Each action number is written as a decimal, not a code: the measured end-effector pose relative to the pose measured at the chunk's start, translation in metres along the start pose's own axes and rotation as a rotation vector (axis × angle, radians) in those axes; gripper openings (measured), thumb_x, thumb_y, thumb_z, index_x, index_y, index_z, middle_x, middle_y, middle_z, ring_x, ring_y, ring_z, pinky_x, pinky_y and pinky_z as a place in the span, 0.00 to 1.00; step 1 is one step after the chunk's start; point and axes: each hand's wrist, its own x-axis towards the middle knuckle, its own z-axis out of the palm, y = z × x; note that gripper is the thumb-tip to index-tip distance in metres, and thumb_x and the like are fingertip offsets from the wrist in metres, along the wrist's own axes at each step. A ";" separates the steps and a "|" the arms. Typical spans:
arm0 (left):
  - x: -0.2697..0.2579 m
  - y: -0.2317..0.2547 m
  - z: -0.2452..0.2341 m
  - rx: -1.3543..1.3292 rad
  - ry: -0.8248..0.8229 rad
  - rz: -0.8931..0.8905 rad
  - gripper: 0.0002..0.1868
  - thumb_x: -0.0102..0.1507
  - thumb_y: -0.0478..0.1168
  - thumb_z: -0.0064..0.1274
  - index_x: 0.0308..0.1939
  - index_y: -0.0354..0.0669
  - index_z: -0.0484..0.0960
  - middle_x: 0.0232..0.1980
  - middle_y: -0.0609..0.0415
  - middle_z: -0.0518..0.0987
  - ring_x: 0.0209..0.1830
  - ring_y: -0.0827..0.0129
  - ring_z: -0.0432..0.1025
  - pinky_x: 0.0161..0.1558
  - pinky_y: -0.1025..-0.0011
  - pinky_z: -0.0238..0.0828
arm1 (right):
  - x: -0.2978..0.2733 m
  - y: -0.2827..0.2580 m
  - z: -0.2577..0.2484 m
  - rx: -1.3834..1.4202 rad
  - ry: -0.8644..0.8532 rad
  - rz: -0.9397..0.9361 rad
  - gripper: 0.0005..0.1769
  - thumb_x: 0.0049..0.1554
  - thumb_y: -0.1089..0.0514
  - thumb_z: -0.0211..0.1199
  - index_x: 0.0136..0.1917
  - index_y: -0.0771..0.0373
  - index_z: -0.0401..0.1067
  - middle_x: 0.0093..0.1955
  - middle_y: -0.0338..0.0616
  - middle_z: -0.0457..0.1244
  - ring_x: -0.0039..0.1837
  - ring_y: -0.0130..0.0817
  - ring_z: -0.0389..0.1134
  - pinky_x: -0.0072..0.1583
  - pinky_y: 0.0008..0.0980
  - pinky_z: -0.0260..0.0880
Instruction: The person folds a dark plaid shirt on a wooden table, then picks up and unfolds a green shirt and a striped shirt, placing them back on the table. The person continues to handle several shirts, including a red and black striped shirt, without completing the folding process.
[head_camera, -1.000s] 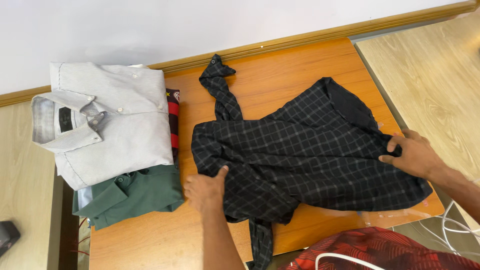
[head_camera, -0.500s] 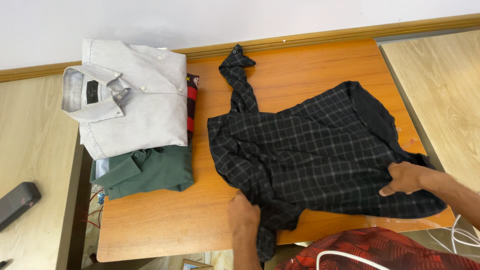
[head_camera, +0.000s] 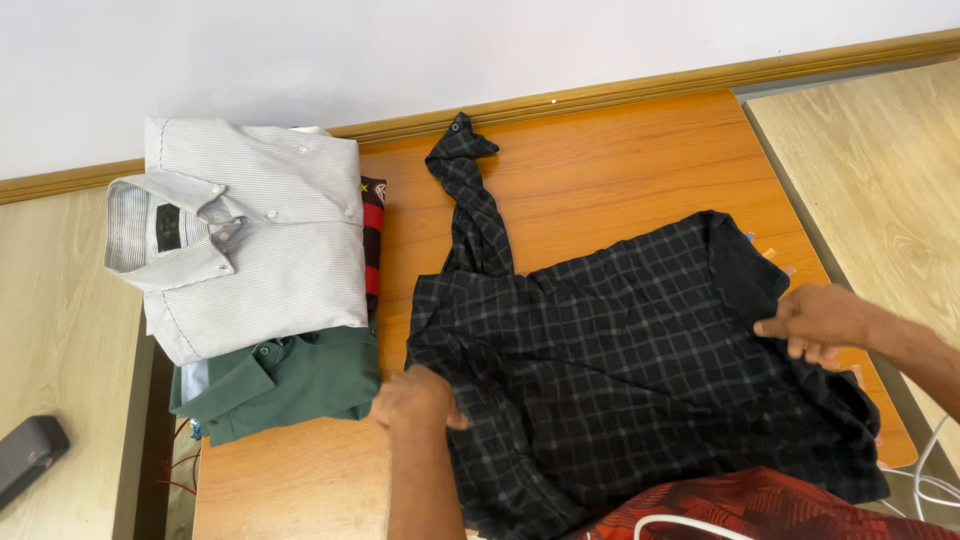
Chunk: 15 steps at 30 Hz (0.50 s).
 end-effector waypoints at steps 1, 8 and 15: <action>0.004 0.002 -0.012 -0.100 0.097 -0.019 0.31 0.52 0.54 0.75 0.55 0.46 0.87 0.58 0.53 0.85 0.56 0.61 0.80 0.47 0.63 0.81 | 0.002 -0.007 -0.012 -0.070 0.107 -0.029 0.27 0.59 0.37 0.65 0.50 0.65 0.80 0.43 0.49 0.75 0.43 0.39 0.77 0.47 0.36 0.81; 0.054 0.041 -0.046 -0.418 0.603 0.256 0.22 0.58 0.48 0.66 0.49 0.38 0.81 0.55 0.42 0.79 0.58 0.47 0.74 0.56 0.54 0.74 | 0.017 -0.048 -0.048 -0.068 0.498 -0.423 0.32 0.54 0.45 0.67 0.70 0.54 0.67 0.71 0.44 0.64 0.74 0.44 0.63 0.72 0.48 0.64; 0.096 0.086 -0.047 -0.443 0.480 0.336 0.25 0.59 0.33 0.59 0.59 0.36 0.71 0.63 0.42 0.72 0.59 0.46 0.73 0.54 0.57 0.76 | 0.042 -0.065 -0.051 -0.181 0.427 -0.525 0.47 0.49 0.47 0.71 0.77 0.47 0.53 0.79 0.45 0.53 0.77 0.49 0.56 0.74 0.49 0.60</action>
